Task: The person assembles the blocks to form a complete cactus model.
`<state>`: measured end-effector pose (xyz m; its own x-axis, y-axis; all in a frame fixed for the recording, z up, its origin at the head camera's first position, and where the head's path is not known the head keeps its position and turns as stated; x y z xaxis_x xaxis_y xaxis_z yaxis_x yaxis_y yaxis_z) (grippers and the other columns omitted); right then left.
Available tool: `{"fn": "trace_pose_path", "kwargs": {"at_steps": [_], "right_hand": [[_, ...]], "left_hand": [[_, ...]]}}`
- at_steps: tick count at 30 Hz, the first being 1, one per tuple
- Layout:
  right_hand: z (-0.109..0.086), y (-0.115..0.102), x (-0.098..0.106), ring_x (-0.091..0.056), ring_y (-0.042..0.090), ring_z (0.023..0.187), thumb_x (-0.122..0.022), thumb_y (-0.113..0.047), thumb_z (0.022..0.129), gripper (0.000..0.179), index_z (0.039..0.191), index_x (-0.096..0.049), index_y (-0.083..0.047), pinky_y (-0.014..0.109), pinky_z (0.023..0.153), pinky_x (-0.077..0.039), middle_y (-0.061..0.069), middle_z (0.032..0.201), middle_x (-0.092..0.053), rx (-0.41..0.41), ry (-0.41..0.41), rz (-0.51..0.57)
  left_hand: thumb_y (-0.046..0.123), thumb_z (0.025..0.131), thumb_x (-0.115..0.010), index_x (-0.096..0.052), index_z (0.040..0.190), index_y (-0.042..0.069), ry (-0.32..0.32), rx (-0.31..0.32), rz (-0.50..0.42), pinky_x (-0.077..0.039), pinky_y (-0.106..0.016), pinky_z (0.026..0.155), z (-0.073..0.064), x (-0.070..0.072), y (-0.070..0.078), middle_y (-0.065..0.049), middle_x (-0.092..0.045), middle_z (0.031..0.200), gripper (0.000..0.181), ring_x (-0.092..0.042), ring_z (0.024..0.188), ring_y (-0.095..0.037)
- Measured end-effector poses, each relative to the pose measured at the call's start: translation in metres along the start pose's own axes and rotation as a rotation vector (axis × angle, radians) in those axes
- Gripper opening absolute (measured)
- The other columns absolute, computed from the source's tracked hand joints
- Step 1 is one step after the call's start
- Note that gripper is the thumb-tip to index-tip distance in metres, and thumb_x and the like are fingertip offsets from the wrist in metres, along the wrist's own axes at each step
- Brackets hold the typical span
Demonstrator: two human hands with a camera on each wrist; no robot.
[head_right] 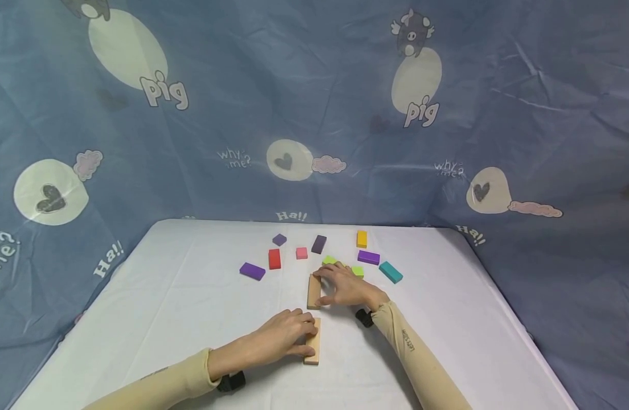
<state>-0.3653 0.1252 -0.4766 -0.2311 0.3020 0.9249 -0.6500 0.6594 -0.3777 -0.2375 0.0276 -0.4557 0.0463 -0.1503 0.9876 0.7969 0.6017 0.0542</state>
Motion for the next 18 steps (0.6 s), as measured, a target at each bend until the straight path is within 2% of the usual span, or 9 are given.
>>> {"fn": "trace_pose_path", "kwargs": {"at_steps": [8,18], "right_hand": [[0.0,0.0014,-0.0026,-0.039,0.027,0.132,-0.076,-0.055,0.074,0.075,0.137,-0.053,-0.02,0.051,0.109,-0.031,0.005,0.142,-0.047,-0.042,-0.044,0.034],[-0.0014,-0.0019,-0.0023,-0.039,0.029,0.133,-0.075,-0.058,0.072,0.076,0.135,-0.055,-0.02,0.054,0.108,-0.031,0.006,0.141,-0.049,-0.035,-0.07,0.04]], "left_hand": [[0.051,0.083,-0.066,-0.069,0.098,0.02,-0.011,0.019,0.0,-0.039,-0.022,0.067,0.0002,-0.002,-0.0012,0.01,-0.062,0.099,0.034,-0.051,0.083,-0.006],[0.051,0.083,-0.066,-0.069,0.099,0.021,-0.01,0.04,0.006,-0.043,-0.026,0.075,-0.0003,-0.0012,-0.0019,0.01,-0.063,0.103,0.035,-0.051,0.093,-0.007]]}}
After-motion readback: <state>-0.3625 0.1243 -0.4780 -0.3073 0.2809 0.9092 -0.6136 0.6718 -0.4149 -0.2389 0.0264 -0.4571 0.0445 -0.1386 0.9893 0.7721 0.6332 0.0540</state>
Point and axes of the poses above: each hand's wrist, its own z-axis towards the middle knuckle, its own x-axis out of the back of the hand, y = z × x, the point moved 8 cm from there along z, towards the middle knuckle
